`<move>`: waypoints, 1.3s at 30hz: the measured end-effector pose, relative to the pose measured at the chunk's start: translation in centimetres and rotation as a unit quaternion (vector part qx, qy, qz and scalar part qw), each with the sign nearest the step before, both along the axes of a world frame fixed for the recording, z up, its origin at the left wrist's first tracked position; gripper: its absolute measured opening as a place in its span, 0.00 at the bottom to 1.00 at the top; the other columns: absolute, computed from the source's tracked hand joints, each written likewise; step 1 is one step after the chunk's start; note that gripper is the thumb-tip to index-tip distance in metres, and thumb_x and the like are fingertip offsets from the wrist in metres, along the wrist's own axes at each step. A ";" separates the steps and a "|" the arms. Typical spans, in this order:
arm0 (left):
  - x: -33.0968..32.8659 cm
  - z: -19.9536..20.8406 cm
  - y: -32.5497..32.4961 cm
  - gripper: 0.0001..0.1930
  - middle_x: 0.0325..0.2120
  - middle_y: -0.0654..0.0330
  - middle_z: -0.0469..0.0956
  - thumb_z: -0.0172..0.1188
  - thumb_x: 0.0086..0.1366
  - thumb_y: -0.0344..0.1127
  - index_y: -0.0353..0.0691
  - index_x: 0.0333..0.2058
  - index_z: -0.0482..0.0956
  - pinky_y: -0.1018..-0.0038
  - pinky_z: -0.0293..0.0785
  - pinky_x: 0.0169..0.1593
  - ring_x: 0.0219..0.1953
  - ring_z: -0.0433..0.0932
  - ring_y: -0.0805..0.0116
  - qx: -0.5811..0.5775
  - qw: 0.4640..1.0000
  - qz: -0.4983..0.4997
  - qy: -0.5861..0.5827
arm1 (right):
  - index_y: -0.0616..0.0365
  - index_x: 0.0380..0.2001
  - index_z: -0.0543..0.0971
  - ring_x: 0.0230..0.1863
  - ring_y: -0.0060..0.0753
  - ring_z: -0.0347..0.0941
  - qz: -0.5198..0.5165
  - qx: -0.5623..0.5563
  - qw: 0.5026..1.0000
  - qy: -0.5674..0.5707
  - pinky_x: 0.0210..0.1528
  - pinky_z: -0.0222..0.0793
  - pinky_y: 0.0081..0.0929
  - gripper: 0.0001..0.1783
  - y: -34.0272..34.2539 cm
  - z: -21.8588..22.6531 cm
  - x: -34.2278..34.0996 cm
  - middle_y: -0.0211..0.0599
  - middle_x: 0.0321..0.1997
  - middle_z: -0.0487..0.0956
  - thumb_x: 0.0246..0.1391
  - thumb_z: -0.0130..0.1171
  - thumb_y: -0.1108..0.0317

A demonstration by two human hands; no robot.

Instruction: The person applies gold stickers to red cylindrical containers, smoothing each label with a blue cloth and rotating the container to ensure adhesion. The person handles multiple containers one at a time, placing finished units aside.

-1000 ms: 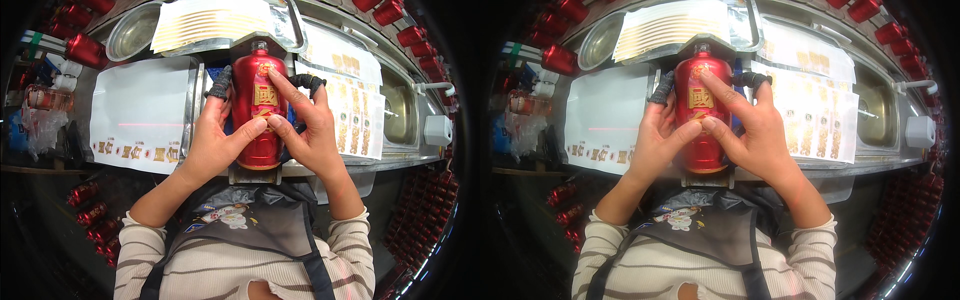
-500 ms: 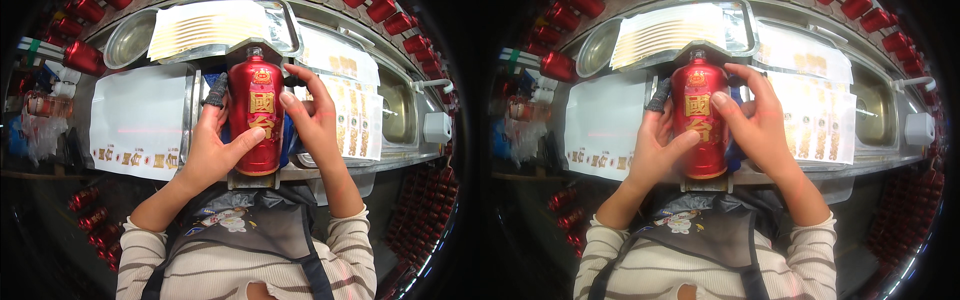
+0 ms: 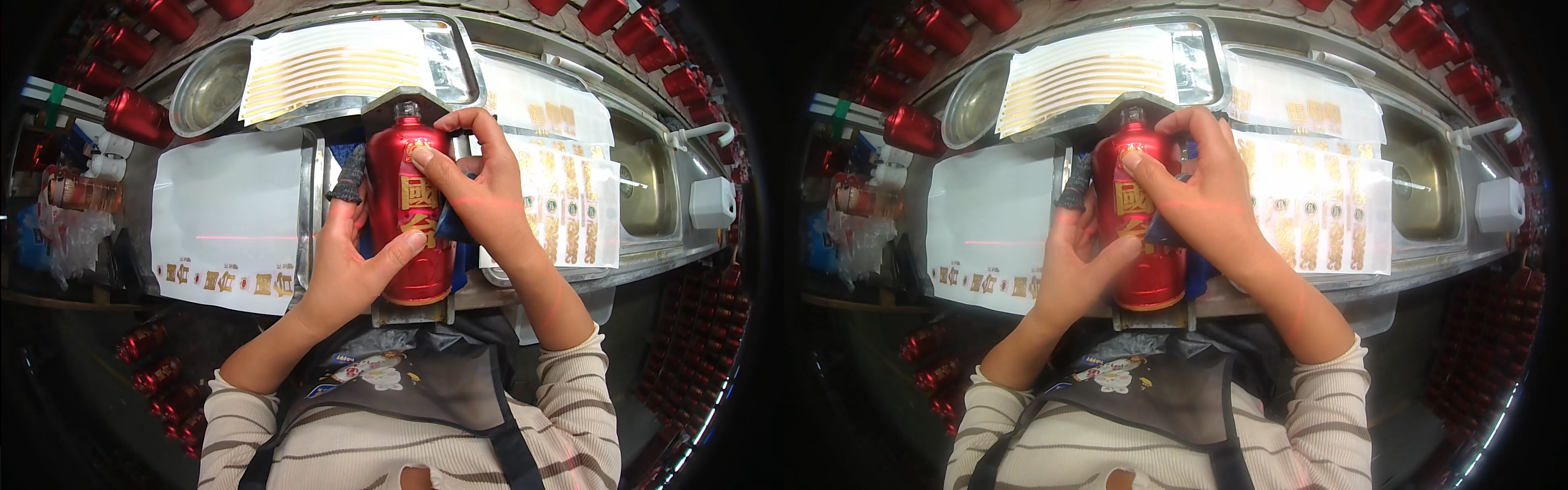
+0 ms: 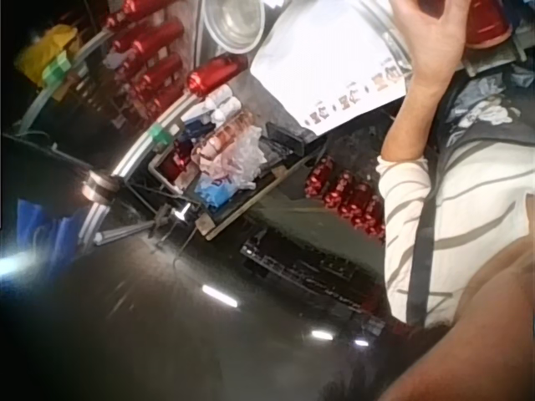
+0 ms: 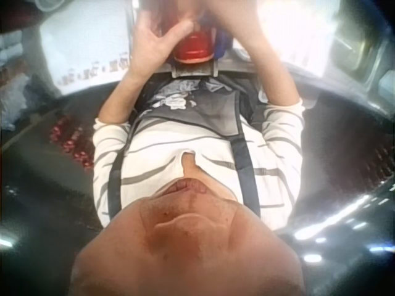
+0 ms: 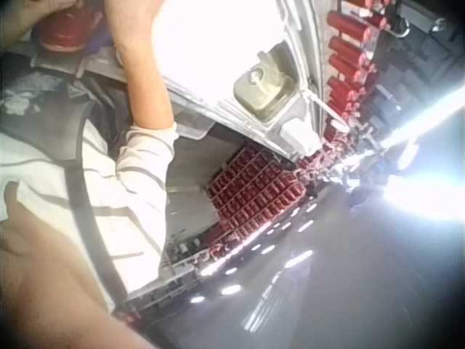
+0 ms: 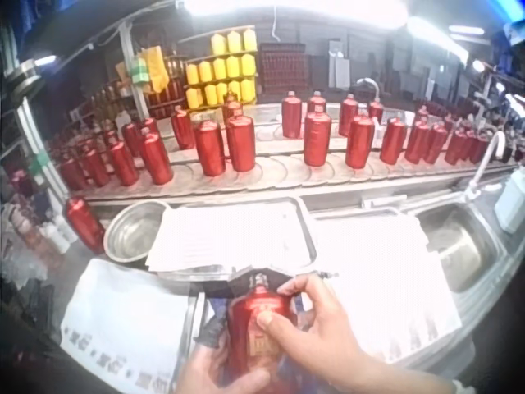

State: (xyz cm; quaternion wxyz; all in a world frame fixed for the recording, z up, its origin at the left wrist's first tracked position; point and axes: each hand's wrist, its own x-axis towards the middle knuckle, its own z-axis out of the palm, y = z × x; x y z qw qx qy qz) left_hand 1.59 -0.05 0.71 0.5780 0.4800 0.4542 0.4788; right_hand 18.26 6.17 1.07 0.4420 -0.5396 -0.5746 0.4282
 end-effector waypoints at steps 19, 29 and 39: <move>-0.4 0.3 2.5 0.36 0.61 0.43 0.66 0.68 0.62 0.32 0.25 0.62 0.58 0.68 0.64 0.65 0.64 0.66 0.61 -0.012 0.998 0.030 -0.061 | 0.58 0.45 0.75 0.32 0.07 0.68 0.028 -0.062 0.986 0.152 0.33 0.63 0.09 0.11 0.1 0.7 0.7 0.24 0.37 0.76 0.62 0.58 0.65; 1.1 1.4 5.1 0.18 0.47 0.50 0.78 0.65 0.65 0.29 0.30 0.47 0.67 0.75 0.78 0.50 0.47 0.79 0.72 -0.059 0.987 0.068 -0.129 | 0.60 0.44 0.72 0.38 0.14 0.74 0.026 -0.067 0.985 0.155 0.44 0.72 0.14 0.12 0.3 0.5 0.2 0.28 0.41 0.74 0.59 0.62 0.71; 1.2 1.7 5.1 0.19 0.46 0.49 0.78 0.65 0.65 0.30 0.30 0.46 0.66 0.75 0.78 0.49 0.46 0.79 0.72 -0.069 0.985 0.075 -0.142 | 0.58 0.44 0.72 0.37 0.13 0.74 0.034 -0.098 0.980 0.170 0.39 0.71 0.13 0.13 0.7 0.5 0.7 0.28 0.40 0.76 0.58 0.63 0.69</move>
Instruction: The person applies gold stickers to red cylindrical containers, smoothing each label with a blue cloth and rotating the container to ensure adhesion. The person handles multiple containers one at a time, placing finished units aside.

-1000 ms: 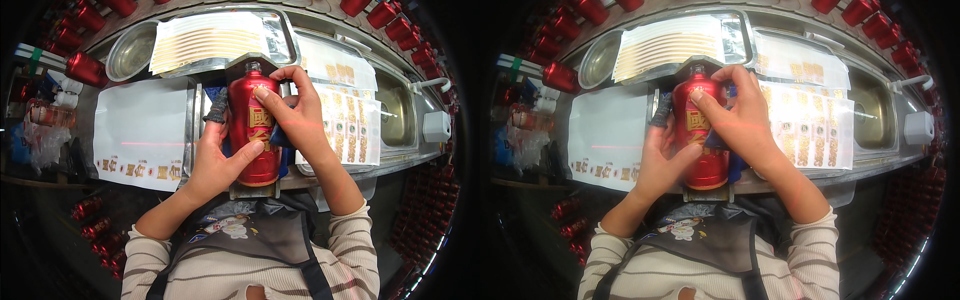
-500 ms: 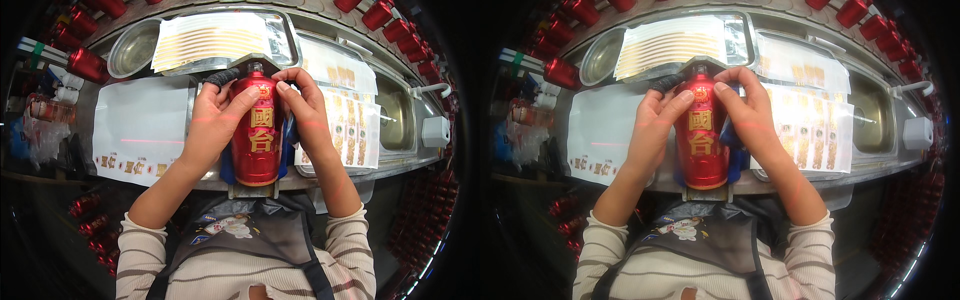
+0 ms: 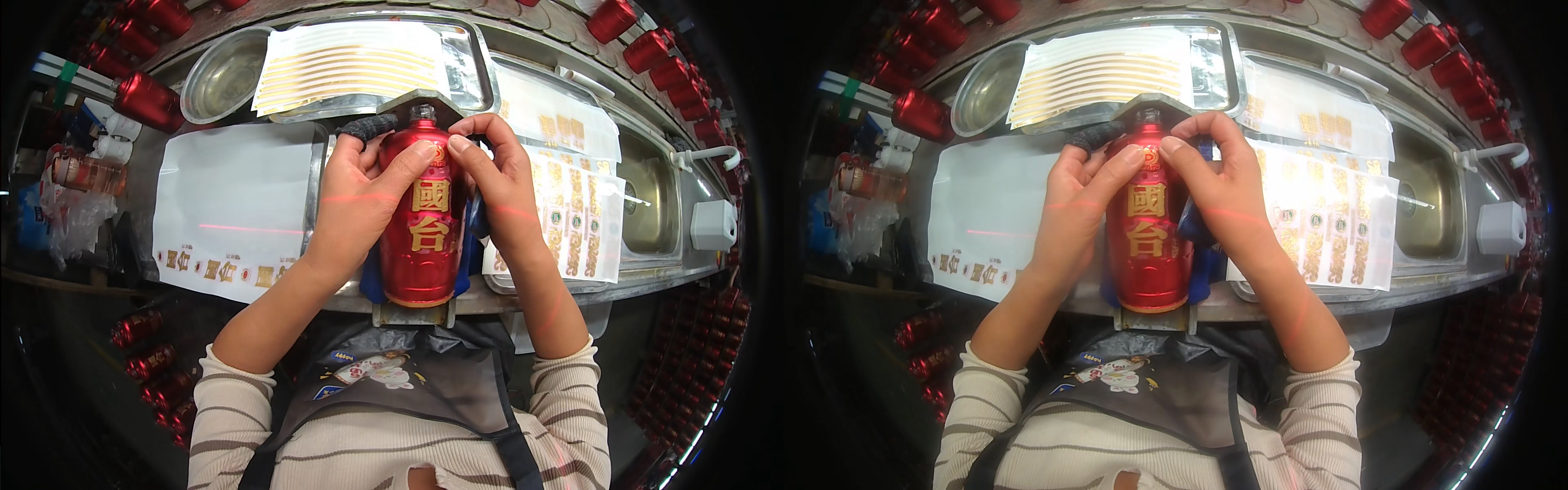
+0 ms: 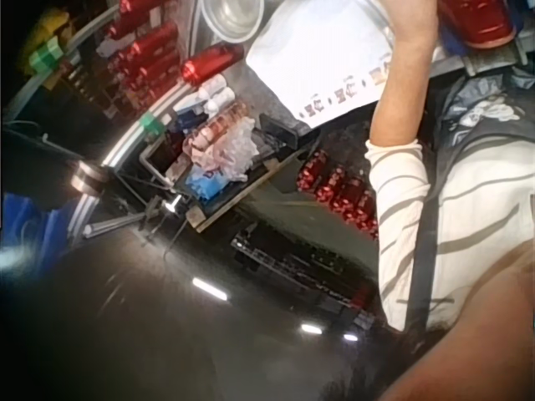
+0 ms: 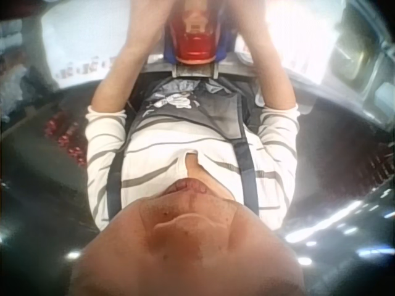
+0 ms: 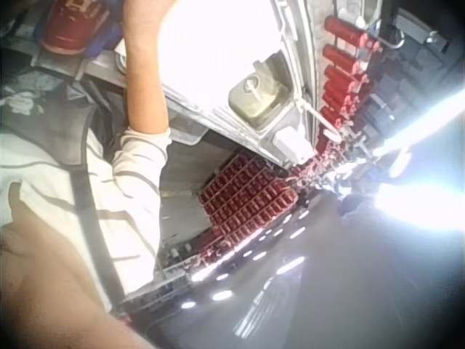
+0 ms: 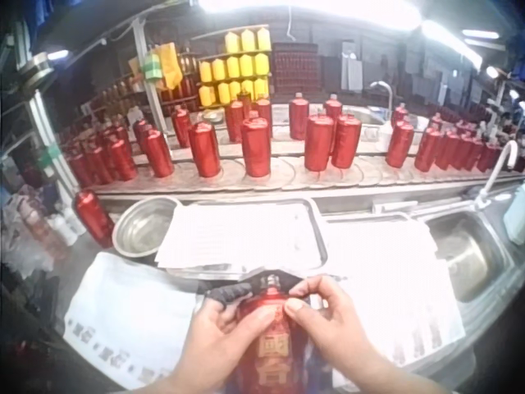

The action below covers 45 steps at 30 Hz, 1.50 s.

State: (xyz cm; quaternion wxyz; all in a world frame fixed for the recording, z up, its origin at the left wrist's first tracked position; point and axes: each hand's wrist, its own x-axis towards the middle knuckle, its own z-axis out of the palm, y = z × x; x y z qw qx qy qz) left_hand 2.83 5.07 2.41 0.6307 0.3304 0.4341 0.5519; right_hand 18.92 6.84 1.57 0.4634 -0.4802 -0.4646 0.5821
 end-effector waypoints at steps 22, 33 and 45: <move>0.5 -0.6 1.0 0.19 0.40 0.53 0.79 0.66 0.64 0.35 0.27 0.44 0.68 0.76 0.77 0.46 0.42 0.79 0.73 0.018 0.999 0.009 0.046 | 0.60 0.41 0.73 0.30 0.17 0.76 -0.013 0.048 0.999 -0.019 0.31 0.71 0.14 0.14 0.2 -0.7 -0.4 0.33 0.38 0.78 0.57 0.65 0.66; 0.1 -1.8 0.8 0.23 0.44 0.49 0.78 0.68 0.64 0.38 0.27 0.45 0.66 0.75 0.76 0.49 0.46 0.78 0.69 0.062 0.997 0.004 0.052 | 0.60 0.39 0.74 0.29 0.13 0.72 -0.021 0.080 0.995 -0.052 0.29 0.68 0.13 0.15 0.5 -1.0 -0.4 0.31 0.36 0.77 0.55 0.66 0.64; -1.4 -1.9 -3.2 0.23 0.53 0.43 0.73 0.68 0.63 0.39 0.31 0.41 0.62 0.71 0.73 0.57 0.56 0.73 0.65 0.034 0.998 -0.021 0.058 | 0.62 0.53 0.72 0.39 0.19 0.77 -0.034 0.029 0.999 -0.009 0.40 0.73 0.15 0.24 -4.0 -1.8 1.1 0.38 0.51 0.74 0.58 0.64 0.63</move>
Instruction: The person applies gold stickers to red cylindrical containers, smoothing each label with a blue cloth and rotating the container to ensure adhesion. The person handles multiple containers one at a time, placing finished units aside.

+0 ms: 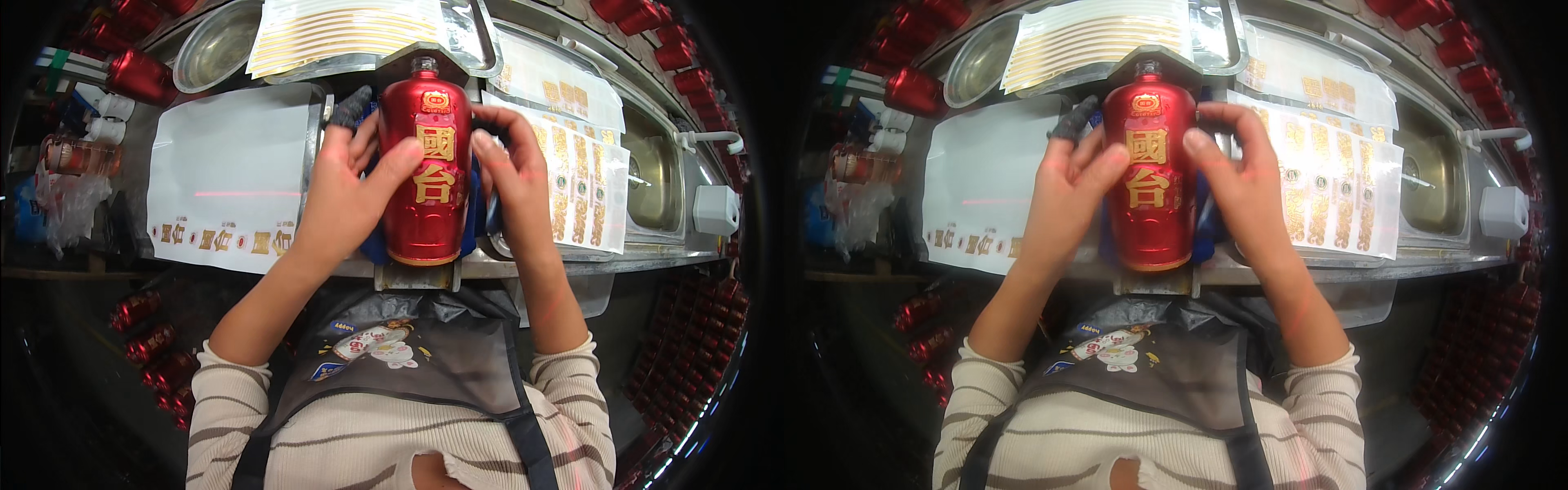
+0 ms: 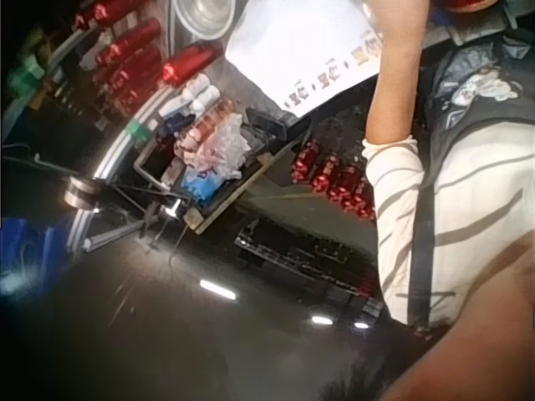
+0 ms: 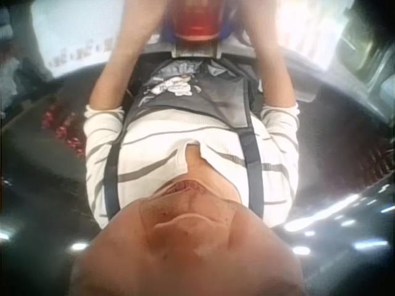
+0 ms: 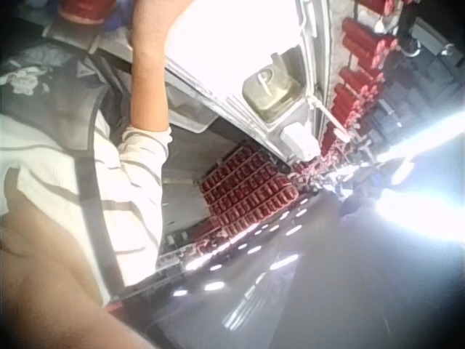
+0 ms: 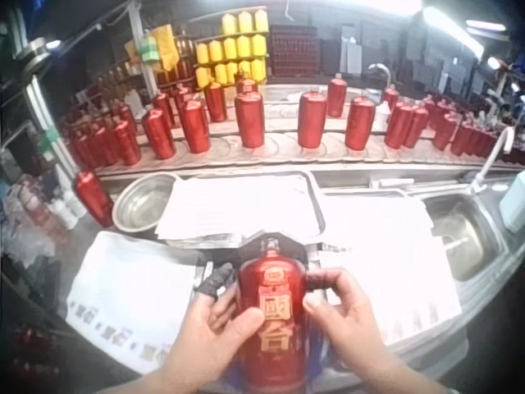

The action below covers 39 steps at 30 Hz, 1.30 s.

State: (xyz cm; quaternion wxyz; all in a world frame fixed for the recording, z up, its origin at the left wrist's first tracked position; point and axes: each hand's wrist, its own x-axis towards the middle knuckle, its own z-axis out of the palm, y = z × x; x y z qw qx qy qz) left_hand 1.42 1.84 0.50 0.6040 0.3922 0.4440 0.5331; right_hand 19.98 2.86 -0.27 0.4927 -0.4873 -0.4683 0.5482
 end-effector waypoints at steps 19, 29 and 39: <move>-0.3 -0.9 -2.5 0.32 0.56 0.47 0.71 0.70 0.61 0.40 0.28 0.54 0.64 0.65 0.63 0.65 0.59 0.71 0.63 0.001 0.997 -0.042 0.058 | 0.61 0.61 0.63 0.38 0.22 0.80 0.024 0.010 1.000 0.013 0.36 0.75 0.16 0.31 -2.3 -0.8 -0.4 0.44 0.56 0.72 0.59 0.64 0.65; 0.0 -0.3 -2.6 0.28 0.54 0.46 0.72 0.71 0.61 0.39 0.31 0.50 0.66 0.66 0.65 0.64 0.58 0.71 0.63 -0.002 0.999 -0.031 0.040 | 0.61 0.63 0.64 0.31 0.14 0.74 0.026 0.021 0.999 -0.036 0.31 0.70 0.13 0.32 -2.0 -0.8 0.3 0.43 0.59 0.70 0.59 0.62 0.65; 0.3 -0.4 -2.7 0.28 0.51 0.47 0.74 0.70 0.61 0.38 0.29 0.52 0.65 0.67 0.69 0.61 0.56 0.74 0.63 0.017 0.996 -0.027 0.083 | 0.45 0.59 0.78 0.36 0.38 0.62 0.037 0.275 0.883 -0.378 0.41 0.68 0.28 0.26 -0.4 1.7 -0.5 0.41 0.47 0.82 0.56 0.63 0.62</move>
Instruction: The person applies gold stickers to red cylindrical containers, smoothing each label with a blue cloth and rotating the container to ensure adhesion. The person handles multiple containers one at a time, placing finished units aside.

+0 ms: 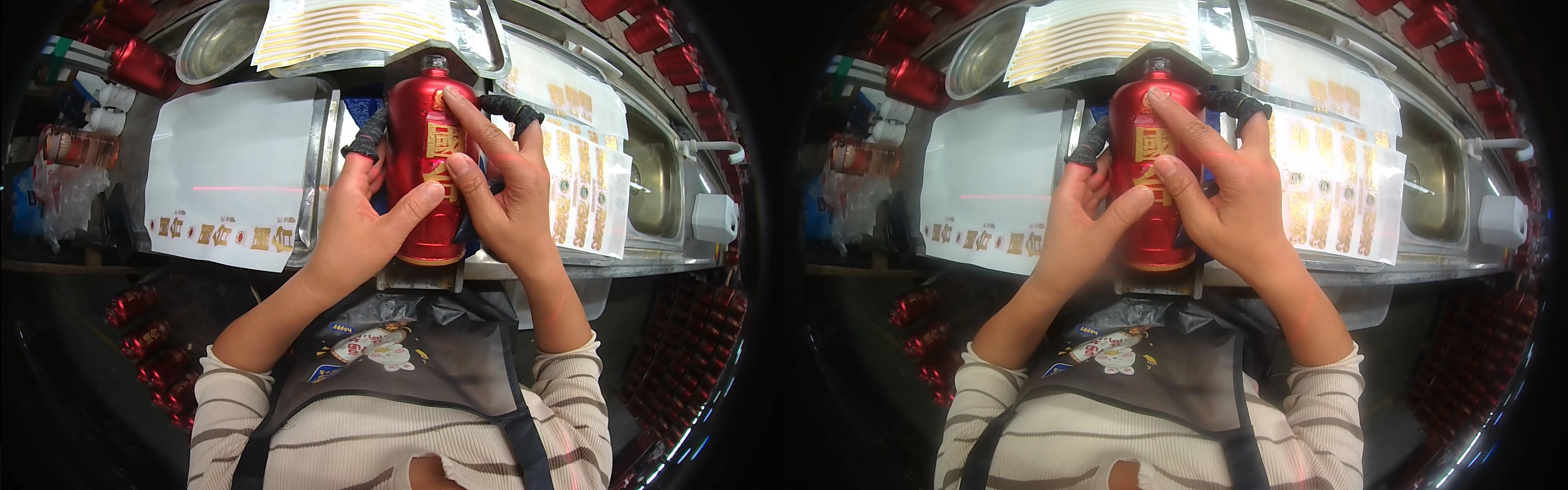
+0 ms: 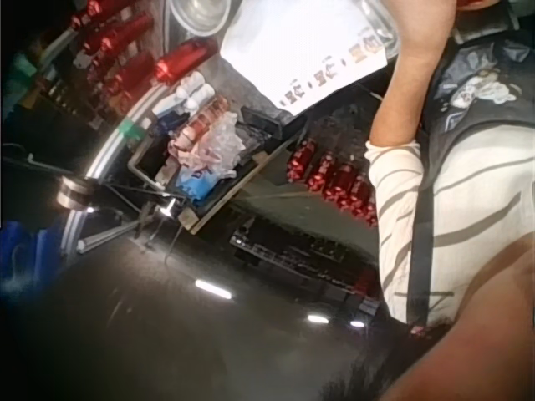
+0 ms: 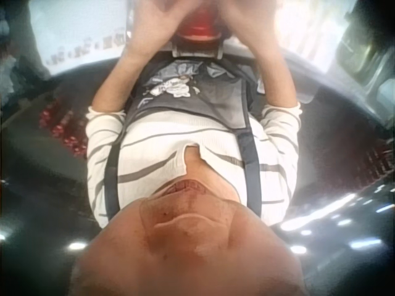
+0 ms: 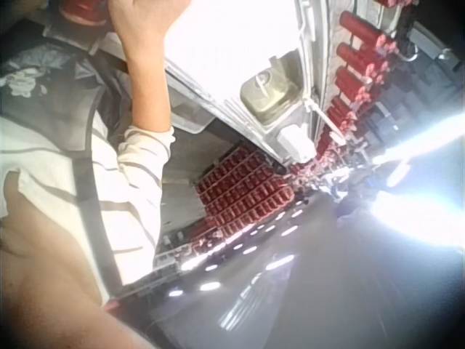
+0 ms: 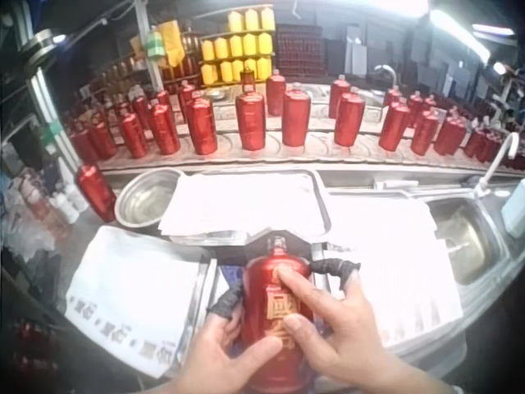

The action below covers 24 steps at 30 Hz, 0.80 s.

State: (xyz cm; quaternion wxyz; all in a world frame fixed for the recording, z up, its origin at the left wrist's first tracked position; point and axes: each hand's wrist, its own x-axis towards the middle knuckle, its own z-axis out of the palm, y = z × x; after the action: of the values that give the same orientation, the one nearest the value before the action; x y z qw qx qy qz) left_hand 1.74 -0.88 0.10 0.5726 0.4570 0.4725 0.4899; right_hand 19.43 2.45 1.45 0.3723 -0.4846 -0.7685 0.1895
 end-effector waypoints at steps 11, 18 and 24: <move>0.0 0.0 0.2 0.28 0.52 0.45 0.73 0.69 0.62 0.37 0.26 0.51 0.64 0.67 0.68 0.61 0.56 0.73 0.63 0.012 1.000 0.005 -0.005 | 0.42 0.61 0.77 0.35 0.35 0.64 -0.011 -0.019 0.999 0.023 0.38 0.69 0.28 0.28 0.1 0.0 0.2 0.40 0.36 0.79 0.54 0.64 0.61; 0.7 1.3 4.3 0.28 0.49 0.49 0.77 0.70 0.61 0.37 0.25 0.50 0.66 0.73 0.74 0.54 0.51 0.77 0.69 0.017 0.997 0.043 -0.059 | 0.59 0.57 0.71 0.30 0.17 0.77 -0.006 -0.247 0.894 0.373 0.31 0.71 0.13 0.23 1.8 -0.1 0.1 0.38 0.43 0.77 0.60 0.61 0.68; 1.4 1.4 4.6 0.24 0.47 0.51 0.78 0.68 0.63 0.34 0.28 0.51 0.68 0.75 0.77 0.49 0.47 0.79 0.71 0.011 0.997 0.055 -0.048 | 0.59 0.53 0.71 0.34 0.21 0.80 -0.016 -0.248 0.885 0.394 0.34 0.76 0.16 0.22 2.4 -0.9 -1.1 0.37 0.44 0.79 0.57 0.65 0.69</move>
State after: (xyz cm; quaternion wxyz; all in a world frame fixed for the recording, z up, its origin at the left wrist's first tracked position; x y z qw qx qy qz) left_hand 3.17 3.74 1.53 0.5615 0.4122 0.4639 0.5474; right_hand 18.35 4.89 0.56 0.5152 -0.4588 -0.4782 0.5435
